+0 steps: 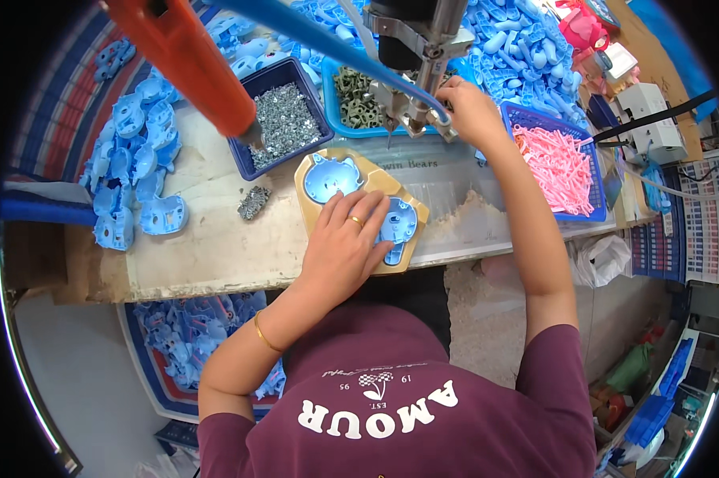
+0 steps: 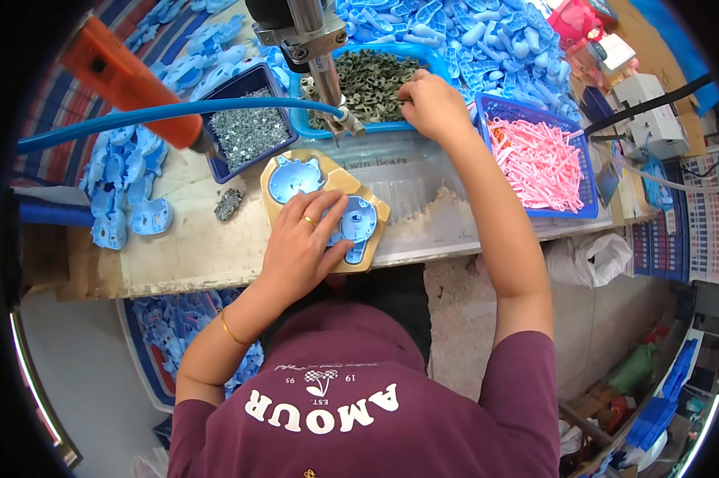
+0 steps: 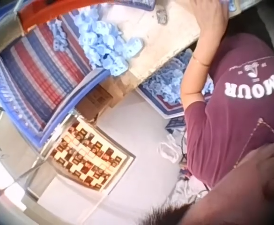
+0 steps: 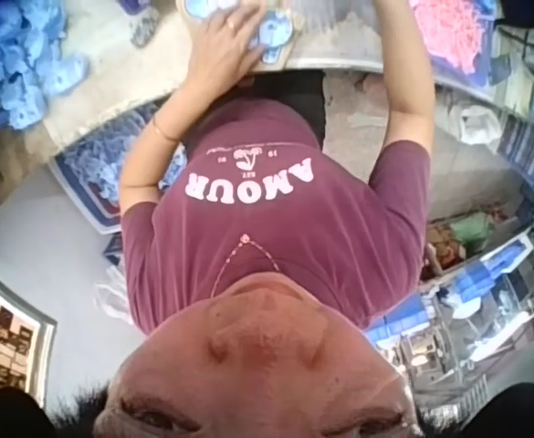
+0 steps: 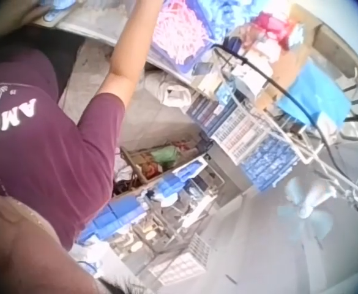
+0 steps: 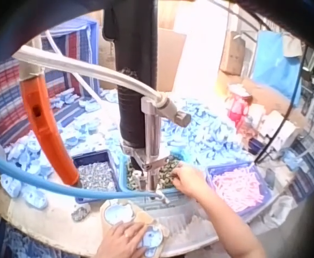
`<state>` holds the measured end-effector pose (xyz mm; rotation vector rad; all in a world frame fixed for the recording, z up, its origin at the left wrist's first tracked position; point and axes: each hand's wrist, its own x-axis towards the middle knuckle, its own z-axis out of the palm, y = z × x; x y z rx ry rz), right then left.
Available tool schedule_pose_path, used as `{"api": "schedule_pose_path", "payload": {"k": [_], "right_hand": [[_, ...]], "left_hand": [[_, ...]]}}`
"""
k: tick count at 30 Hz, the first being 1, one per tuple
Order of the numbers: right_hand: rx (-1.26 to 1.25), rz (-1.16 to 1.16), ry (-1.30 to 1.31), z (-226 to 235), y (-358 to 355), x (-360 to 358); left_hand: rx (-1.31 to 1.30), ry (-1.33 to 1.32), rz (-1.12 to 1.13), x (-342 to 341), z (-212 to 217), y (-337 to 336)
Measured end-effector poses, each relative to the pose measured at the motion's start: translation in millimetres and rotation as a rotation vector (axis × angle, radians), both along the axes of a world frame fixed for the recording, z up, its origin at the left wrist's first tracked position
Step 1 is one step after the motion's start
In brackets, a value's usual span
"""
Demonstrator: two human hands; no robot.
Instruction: Assembling plastic hippopotamus toys using small pins, plastic components, and pneumatic tools on a factory workbench.
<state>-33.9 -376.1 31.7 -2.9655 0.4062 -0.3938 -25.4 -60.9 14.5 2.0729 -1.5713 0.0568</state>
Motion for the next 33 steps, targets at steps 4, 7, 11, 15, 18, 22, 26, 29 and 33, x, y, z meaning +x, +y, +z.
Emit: {"api": "schedule_pose_path", "payload": {"k": [4,7,11,15,18,22,26,29,33], "right_hand": [[0.003,0.028,-0.020,-8,-9,8],[0.209,-0.009,-0.090,-10,-24,9],[0.669,-0.037,-0.109,-3,-35,1],[0.965,-0.041,-0.125,12,-24,-9],[1.080,0.020,-0.180,25,2,-25],[1.272,0.288,-0.071,35,48,-46],[0.941,0.554,-0.178,28,91,-62],[0.992,0.430,-0.149,36,97,-80],[0.679,-0.070,-0.234,26,8,-114]], "left_hand": [[-0.001,-0.008,-0.001,1,-1,0],[0.004,-0.023,0.000,2,0,0],[0.020,-0.018,-0.013,4,2,1],[0.025,0.025,-0.035,7,8,1],[-0.087,0.120,-0.025,14,11,-5],[-0.183,0.397,0.055,23,21,-11],[-0.306,1.412,0.071,28,19,-18],[-0.274,1.477,0.119,26,18,-16],[-0.318,1.420,0.129,31,20,-2]]}}
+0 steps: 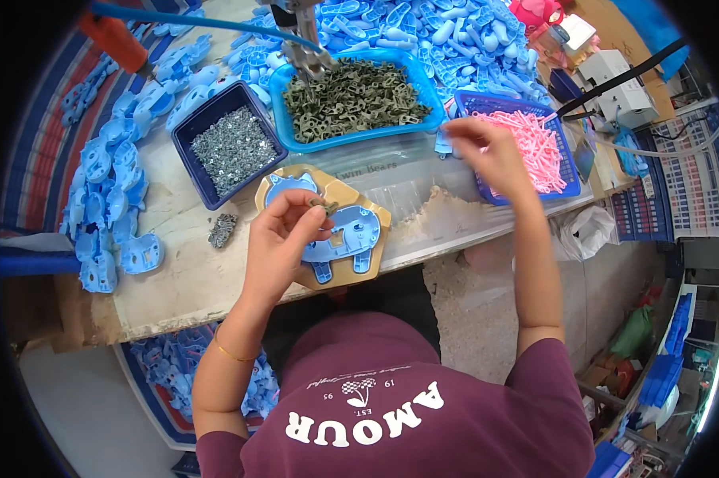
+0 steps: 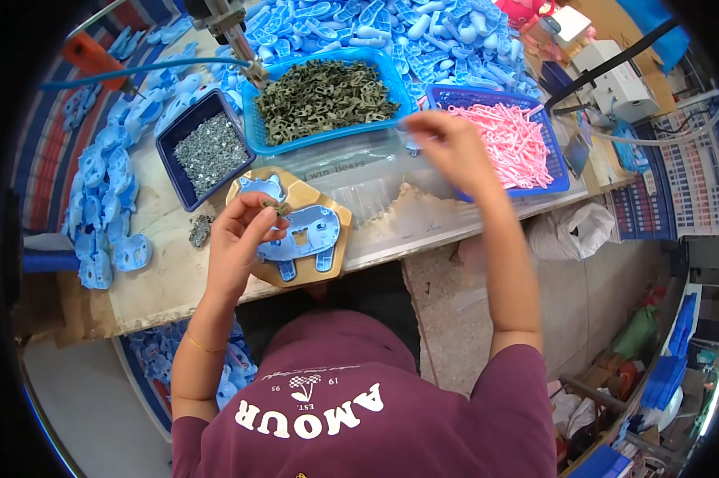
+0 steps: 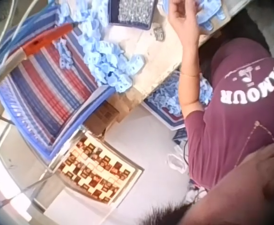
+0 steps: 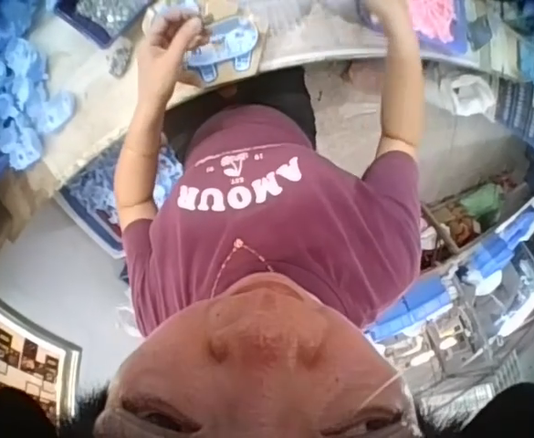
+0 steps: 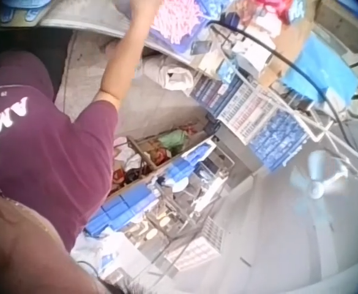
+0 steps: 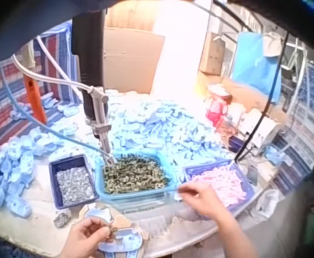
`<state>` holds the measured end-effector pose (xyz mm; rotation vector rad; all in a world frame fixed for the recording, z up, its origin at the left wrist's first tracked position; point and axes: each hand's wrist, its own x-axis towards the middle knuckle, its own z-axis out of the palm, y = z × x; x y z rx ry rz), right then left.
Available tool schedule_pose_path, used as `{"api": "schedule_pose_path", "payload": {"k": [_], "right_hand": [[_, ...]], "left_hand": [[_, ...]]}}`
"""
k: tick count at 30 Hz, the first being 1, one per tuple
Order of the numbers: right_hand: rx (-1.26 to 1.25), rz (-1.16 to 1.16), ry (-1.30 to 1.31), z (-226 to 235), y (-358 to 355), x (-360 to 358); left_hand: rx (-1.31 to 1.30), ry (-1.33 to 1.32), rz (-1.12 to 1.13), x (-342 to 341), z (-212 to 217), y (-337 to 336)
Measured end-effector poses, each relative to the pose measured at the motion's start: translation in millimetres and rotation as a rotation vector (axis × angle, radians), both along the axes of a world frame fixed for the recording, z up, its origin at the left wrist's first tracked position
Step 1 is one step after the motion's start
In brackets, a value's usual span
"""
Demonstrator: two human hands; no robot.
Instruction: Assembling plastic hippopotamus toys using small pins, plastic components, and pneumatic tools on a factory workbench.
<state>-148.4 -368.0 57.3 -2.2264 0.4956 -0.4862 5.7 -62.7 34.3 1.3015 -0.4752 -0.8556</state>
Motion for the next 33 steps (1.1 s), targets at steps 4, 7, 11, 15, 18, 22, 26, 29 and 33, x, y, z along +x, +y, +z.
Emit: {"api": "schedule_pose_path", "payload": {"k": [4,7,11,15,18,22,26,29,33], "right_hand": [[-0.517,-0.226,0.353,-28,-81,-44],[-0.597,-0.178,0.489,-40,-88,-44],[-0.775,-0.073,0.426,-48,-92,-43],[-0.706,-0.086,0.384,-32,-88,-47],[-0.560,-0.197,0.435,-20,-91,-51],[-0.263,-0.130,0.265,-8,-86,-52],[0.294,0.058,0.082,12,-38,-31],[0.503,0.329,0.162,34,22,-8],[0.584,0.481,0.172,24,92,17]], "left_hand": [[0.031,0.003,-0.027,0,-1,3],[0.017,-0.003,-0.061,-5,-3,1],[0.043,-0.033,-0.086,-7,-4,0],[0.059,-0.059,-0.072,-5,-7,3],[0.094,-0.081,-0.079,-3,-7,4],[0.116,-0.118,-0.052,-3,-6,6],[0.148,-0.136,-0.045,0,-5,4],[0.155,-0.108,-0.044,0,-4,2],[0.161,-0.109,-0.044,-2,-4,1]]}}
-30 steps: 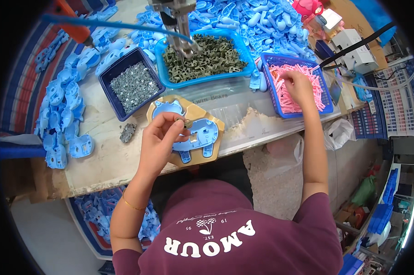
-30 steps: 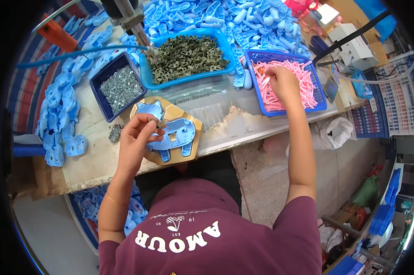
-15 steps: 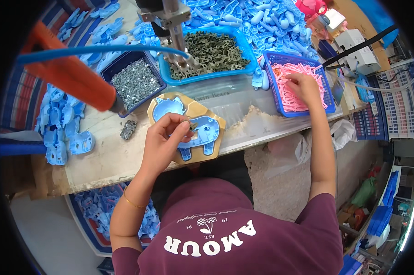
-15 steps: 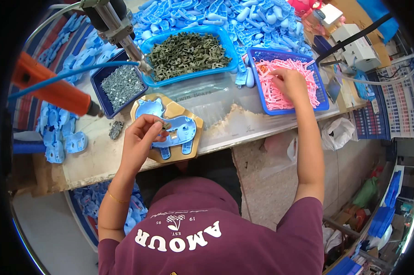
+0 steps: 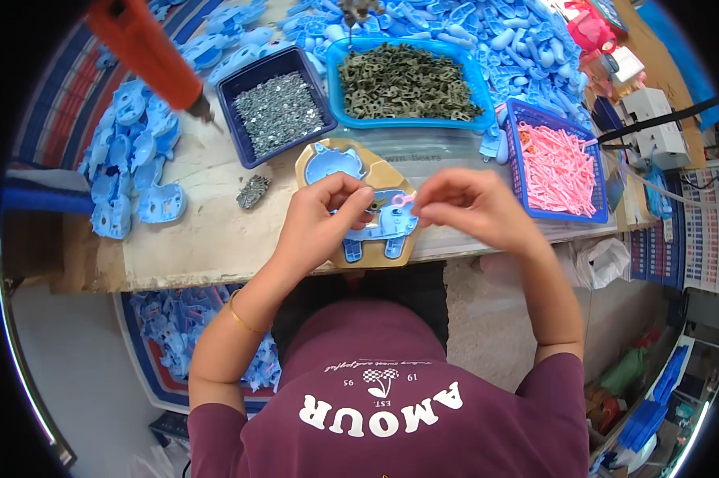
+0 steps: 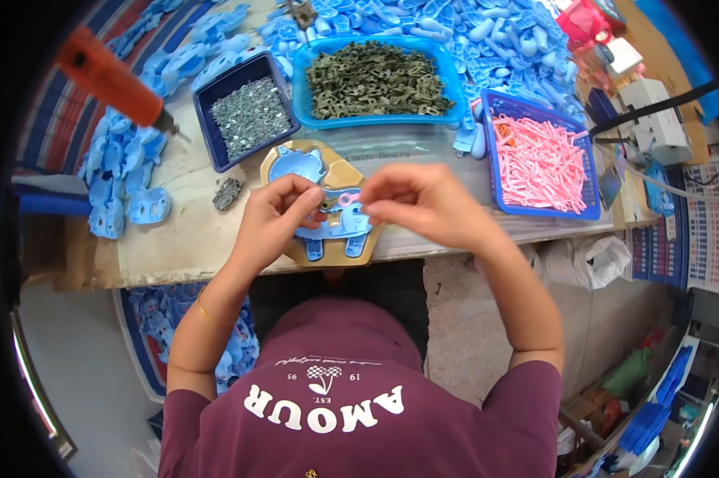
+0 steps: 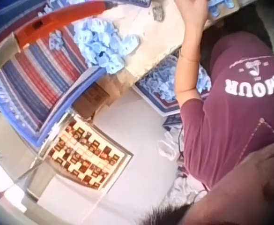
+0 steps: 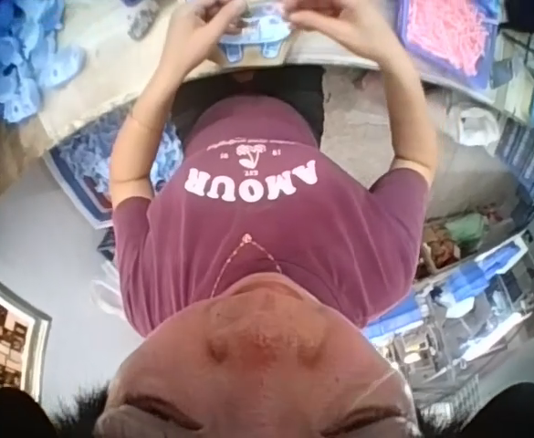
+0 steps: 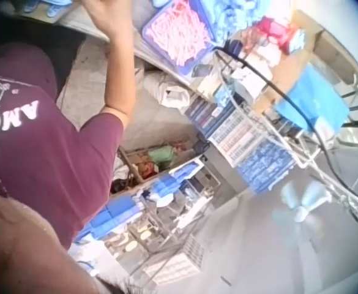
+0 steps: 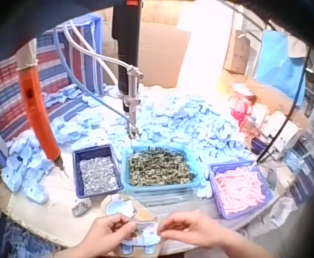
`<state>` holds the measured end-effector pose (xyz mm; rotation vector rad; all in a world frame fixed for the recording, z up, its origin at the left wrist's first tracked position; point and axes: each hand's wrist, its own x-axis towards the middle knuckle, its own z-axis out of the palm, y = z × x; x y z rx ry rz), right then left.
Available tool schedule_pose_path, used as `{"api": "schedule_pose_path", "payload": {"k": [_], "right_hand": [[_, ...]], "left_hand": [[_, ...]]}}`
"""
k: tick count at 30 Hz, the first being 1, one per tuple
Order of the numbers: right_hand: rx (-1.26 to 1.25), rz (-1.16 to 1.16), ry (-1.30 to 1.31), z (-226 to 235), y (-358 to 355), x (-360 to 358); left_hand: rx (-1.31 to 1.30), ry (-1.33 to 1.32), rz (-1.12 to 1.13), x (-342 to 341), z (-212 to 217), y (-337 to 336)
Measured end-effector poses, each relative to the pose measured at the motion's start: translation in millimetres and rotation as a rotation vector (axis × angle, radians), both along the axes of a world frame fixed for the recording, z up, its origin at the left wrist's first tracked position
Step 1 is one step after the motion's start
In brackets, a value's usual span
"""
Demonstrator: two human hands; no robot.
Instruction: Assembling plastic hippopotamus toys using small pins, plastic components, and pneumatic tools on a factory workbench.
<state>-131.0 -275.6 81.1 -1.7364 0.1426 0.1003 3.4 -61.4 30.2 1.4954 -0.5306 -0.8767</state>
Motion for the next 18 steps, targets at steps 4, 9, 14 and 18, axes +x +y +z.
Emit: {"api": "schedule_pose_path", "payload": {"k": [4,9,14,18], "right_hand": [[-0.089,0.055,0.033,-11,22,12],[-0.099,-0.026,0.047,-14,29,16],[-0.107,-0.031,0.070,-16,36,14],[0.012,-0.068,0.100,-17,30,12]], "left_hand": [[-0.015,-0.017,-0.009,1,1,3],[0.010,-0.048,0.000,1,1,7],[0.016,-0.086,0.013,-2,0,5],[-0.009,-0.057,0.014,-3,3,6]]}}
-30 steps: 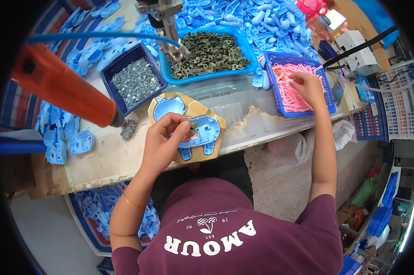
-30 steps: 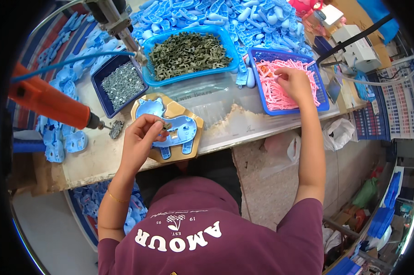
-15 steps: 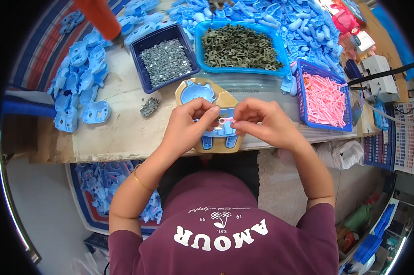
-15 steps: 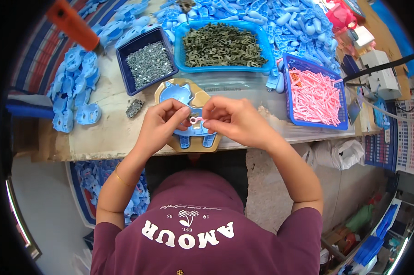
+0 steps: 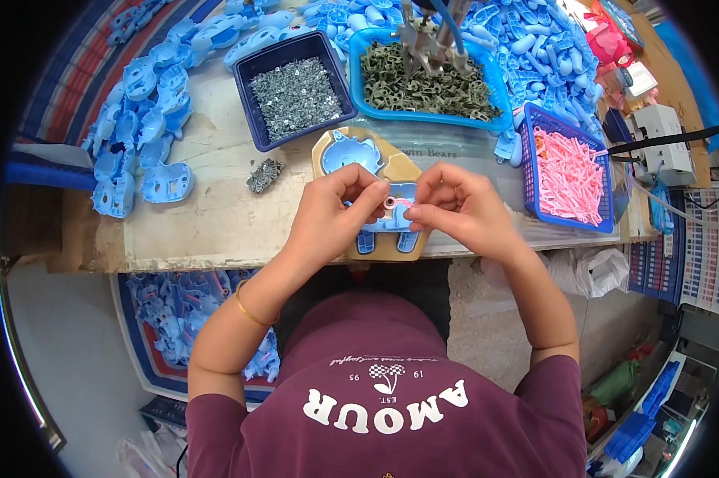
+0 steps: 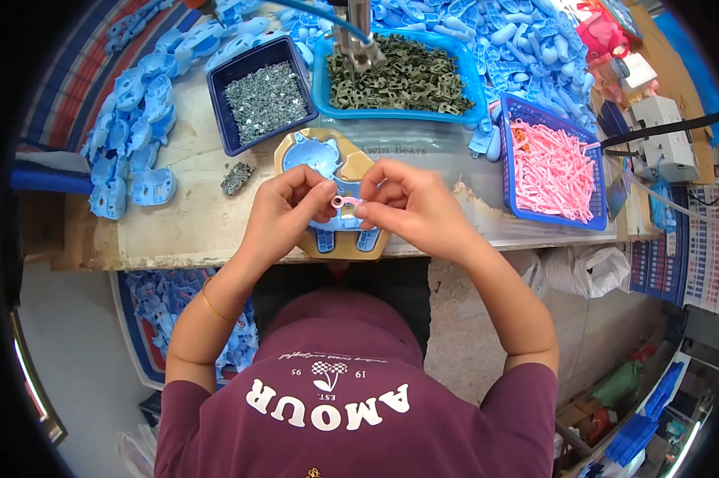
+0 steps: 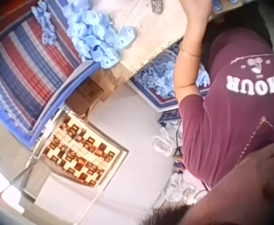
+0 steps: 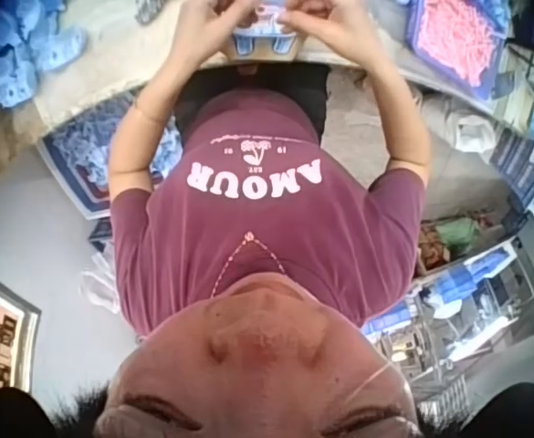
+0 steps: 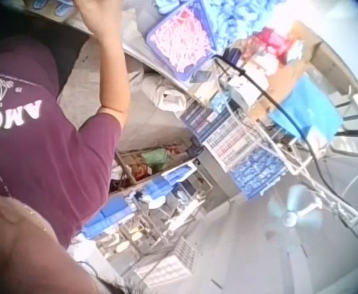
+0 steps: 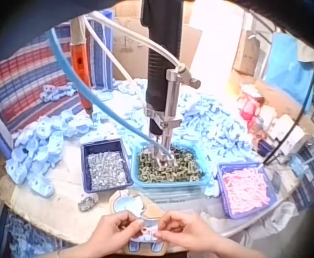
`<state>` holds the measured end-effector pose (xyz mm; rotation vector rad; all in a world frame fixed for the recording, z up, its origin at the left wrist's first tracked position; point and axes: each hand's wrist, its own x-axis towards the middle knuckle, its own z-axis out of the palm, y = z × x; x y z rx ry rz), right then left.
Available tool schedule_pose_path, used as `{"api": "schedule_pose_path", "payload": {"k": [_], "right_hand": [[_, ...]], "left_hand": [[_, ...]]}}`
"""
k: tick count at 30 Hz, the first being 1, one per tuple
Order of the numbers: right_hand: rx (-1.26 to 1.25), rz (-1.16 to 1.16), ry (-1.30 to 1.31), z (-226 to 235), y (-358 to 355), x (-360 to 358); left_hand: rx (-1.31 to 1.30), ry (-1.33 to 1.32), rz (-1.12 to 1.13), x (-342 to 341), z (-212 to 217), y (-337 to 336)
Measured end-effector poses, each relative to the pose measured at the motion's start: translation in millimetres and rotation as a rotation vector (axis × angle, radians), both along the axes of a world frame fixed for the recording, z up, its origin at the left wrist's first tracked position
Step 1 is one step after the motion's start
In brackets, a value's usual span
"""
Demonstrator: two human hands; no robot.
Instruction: Assembling plastic hippopotamus toys using small pins, plastic components, and pneumatic tools on a factory workbench.
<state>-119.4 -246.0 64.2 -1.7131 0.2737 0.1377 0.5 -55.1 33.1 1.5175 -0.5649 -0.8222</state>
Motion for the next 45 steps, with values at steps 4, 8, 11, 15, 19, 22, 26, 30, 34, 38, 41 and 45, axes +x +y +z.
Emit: {"api": "schedule_pose_path", "payload": {"k": [4,8,11,15,19,22,26,30,34,38,41,45], "right_hand": [[0.001,-0.003,0.015,-1,1,-1],[-0.140,0.010,-0.070,-4,2,-3],[-0.223,0.050,-0.107,6,6,-1],[-0.286,0.141,-0.195,-5,7,-2],[-0.445,0.147,-0.229,-4,17,1],[-0.797,0.138,-0.466,-15,19,7],[-1.024,0.142,-0.523,-29,30,16],[-1.039,0.171,-0.449,-40,37,24],[-1.011,0.198,-0.346,-35,37,30],[-1.038,0.309,-0.342,-34,36,40],[-1.056,0.366,-0.303,-35,34,44],[-0.980,0.391,-0.349,-34,26,38]], "left_hand": [[0.018,-0.077,-0.014,0,-1,-1],[-0.025,0.061,-0.060,2,-3,3],[-0.059,0.132,-0.117,8,-4,7],[-0.076,0.210,-0.173,10,-8,11],[-0.053,0.199,-0.160,13,-7,15],[0.049,0.142,-0.131,14,3,18],[0.133,-0.287,0.142,21,8,29],[0.128,-0.683,0.182,18,-2,34],[0.144,-0.999,0.151,15,-5,36],[0.056,-1.137,0.043,14,-11,37],[0.062,-1.254,-0.172,8,-23,44],[0.150,-1.328,-0.244,6,-27,47]]}}
